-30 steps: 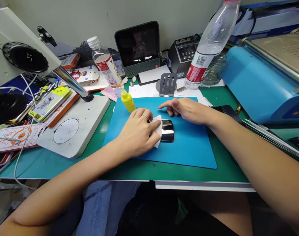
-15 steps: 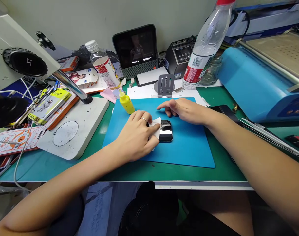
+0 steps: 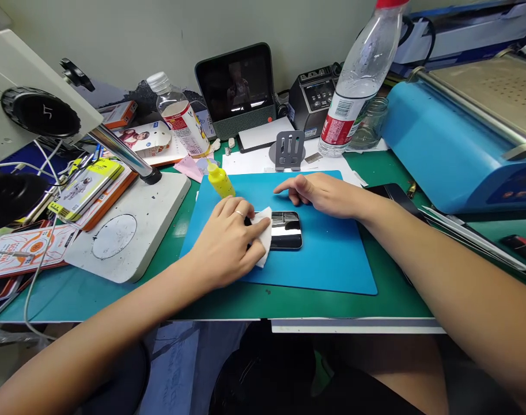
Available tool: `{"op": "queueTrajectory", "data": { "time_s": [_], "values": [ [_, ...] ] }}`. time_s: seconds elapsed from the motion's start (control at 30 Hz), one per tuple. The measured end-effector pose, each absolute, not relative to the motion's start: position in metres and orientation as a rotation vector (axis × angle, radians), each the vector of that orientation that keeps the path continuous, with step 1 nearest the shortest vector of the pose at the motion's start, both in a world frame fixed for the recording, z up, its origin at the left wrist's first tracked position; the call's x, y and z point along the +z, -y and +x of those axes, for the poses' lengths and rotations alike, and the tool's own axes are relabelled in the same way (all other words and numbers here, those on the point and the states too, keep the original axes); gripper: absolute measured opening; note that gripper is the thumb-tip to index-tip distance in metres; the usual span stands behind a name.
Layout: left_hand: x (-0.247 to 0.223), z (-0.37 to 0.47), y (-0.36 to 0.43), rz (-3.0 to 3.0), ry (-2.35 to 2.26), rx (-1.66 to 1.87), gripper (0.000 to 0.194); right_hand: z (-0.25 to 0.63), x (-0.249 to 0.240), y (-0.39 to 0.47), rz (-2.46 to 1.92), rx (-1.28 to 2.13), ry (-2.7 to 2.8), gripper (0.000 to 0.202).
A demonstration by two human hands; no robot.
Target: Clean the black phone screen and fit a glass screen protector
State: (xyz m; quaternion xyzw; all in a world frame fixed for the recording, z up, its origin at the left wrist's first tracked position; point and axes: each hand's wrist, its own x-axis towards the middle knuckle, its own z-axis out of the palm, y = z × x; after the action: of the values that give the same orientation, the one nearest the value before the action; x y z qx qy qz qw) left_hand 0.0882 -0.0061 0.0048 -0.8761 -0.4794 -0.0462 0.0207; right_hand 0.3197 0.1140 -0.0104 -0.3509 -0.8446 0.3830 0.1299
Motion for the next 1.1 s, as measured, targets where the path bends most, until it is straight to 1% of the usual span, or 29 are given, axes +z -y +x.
{"op": "queueTrajectory", "data": {
  "time_s": [0.23,0.37,0.5,0.7,0.9,1.1],
  "values": [
    [0.007,0.054,0.04,-2.659,1.569,-0.129,0.042,0.32,-0.009,-0.115,-1.049,1.16,2.436,0.107],
    [0.006,0.055,0.048,-2.698,1.535,-0.161,0.04,0.32,-0.01,-0.115,-1.053,1.152,2.451,0.106],
    [0.005,0.069,0.046,-2.785,1.478,-0.177,0.043,0.32,-0.012,-0.116,-1.032,1.136,2.458,0.109],
    [0.007,0.087,0.03,-2.87,1.306,-0.113,0.041,0.319,-0.012,-0.116,-1.017,1.112,2.465,0.113],
    [0.012,0.071,0.023,-2.862,1.065,-0.042,0.035,0.319,-0.01,-0.115,-1.03,1.126,2.459,0.112],
    [0.014,0.064,0.012,-2.911,0.855,-0.02,0.034,0.32,-0.011,-0.116,-1.029,1.132,2.461,0.11]
  ]
}}
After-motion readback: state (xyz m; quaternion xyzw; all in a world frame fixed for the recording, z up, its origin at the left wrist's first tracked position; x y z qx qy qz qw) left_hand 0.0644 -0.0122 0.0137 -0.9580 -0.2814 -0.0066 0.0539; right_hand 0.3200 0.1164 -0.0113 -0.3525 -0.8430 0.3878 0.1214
